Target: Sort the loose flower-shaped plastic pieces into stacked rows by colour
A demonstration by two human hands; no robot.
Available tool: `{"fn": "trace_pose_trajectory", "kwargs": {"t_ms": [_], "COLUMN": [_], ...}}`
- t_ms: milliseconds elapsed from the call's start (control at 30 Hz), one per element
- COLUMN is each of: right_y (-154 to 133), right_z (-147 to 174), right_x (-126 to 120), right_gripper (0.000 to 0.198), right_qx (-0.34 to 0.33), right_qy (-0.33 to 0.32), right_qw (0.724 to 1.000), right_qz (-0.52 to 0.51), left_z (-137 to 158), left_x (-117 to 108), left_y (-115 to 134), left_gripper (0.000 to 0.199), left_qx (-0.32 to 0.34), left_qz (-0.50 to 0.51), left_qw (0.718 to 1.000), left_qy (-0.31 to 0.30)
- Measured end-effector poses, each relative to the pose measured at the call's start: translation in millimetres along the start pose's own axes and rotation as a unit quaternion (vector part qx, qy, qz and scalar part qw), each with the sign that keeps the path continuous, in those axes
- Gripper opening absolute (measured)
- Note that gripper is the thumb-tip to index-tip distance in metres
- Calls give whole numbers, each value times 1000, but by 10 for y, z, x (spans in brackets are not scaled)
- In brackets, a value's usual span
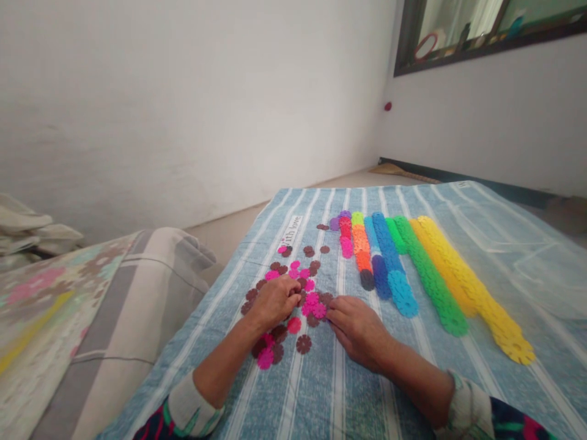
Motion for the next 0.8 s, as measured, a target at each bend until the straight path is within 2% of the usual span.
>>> {"fn": "trace_pose_trajectory", "kwargs": {"t_ms": [267, 433, 533, 667, 800], "right_y": [-8, -6, -8, -4, 7], "right_z": [9, 1, 3, 6, -5], "right_x": [-2, -10, -6, 7, 15], "right_gripper": [19, 19, 19, 18, 16], "right_qx": [5, 3, 4, 1, 2], "right_qy": [-2, -7, -6, -3, -4], "right_qw": [1000, 1000, 1000, 1000, 1000], "right_qz": [-7, -8, -8, 0, 8], "left_z": [-19, -63, -81, -88, -141], "left_x": [47, 72, 90, 98, 62], "left_y": [147, 235, 242, 195, 172], "left_gripper": [22, 17, 15, 6, 10], "left_qx": [40, 32, 20, -10, -29], "left_qz": [11, -27, -17, 42, 156], "left_qw": [999, 999, 999, 999, 987], "left_qy": [-7, -32, -28, -11, -31]}}
Point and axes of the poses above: each hand's wrist, its own z-axis away from the middle knuckle, its own x-axis out of the palm, y = z × x, the point moved 2 cm from there along -z, towards the middle knuckle, and after that the axes turned 15 degrees about y, right-handed, at the moved point
